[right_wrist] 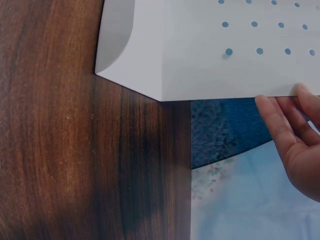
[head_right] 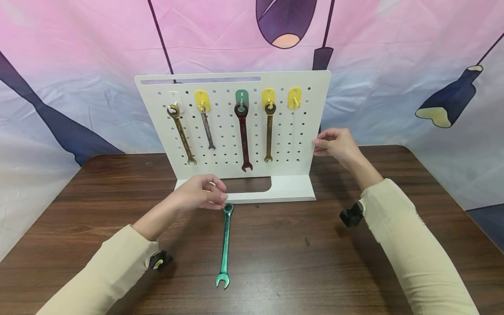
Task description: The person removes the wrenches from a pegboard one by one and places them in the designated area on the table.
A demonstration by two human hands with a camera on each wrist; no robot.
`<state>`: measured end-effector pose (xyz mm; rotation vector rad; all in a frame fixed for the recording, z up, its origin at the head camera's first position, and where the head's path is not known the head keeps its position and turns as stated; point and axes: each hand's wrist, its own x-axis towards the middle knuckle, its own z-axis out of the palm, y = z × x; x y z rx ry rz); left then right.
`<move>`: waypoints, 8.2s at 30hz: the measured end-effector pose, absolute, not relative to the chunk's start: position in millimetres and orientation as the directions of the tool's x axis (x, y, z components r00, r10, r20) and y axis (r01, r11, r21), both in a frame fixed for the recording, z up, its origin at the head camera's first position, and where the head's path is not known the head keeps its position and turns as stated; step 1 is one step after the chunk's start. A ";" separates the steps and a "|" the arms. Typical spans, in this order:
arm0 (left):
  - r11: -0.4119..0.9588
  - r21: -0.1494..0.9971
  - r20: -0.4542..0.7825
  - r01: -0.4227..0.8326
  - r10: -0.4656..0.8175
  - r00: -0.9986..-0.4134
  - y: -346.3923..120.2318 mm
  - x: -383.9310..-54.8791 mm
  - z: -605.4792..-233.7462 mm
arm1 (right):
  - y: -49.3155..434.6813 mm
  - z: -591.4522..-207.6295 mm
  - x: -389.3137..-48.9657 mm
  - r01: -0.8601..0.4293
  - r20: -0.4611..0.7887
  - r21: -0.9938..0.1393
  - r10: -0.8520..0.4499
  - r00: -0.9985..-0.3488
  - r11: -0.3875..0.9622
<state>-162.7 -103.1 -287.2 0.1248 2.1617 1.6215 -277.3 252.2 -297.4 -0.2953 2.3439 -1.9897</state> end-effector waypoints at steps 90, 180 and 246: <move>0.237 0.962 0.062 0.137 0.298 -0.952 -7.7 -211.0 -241.3 | 236.1 -280.6 -260.4 -0.095 0.074 -0.971 -0.104 -0.992 0.219; 0.190 0.982 -0.072 -0.001 0.365 -0.928 -58.3 -176.2 -266.1 | 235.0 -279.6 -260.4 -0.080 0.059 -0.970 -0.100 -0.993 0.230; 0.265 0.921 -0.373 -0.285 0.391 -0.842 -138.9 -121.1 -328.0 | 234.5 -280.0 -257.6 -0.095 0.071 -0.961 -0.101 -0.992 0.258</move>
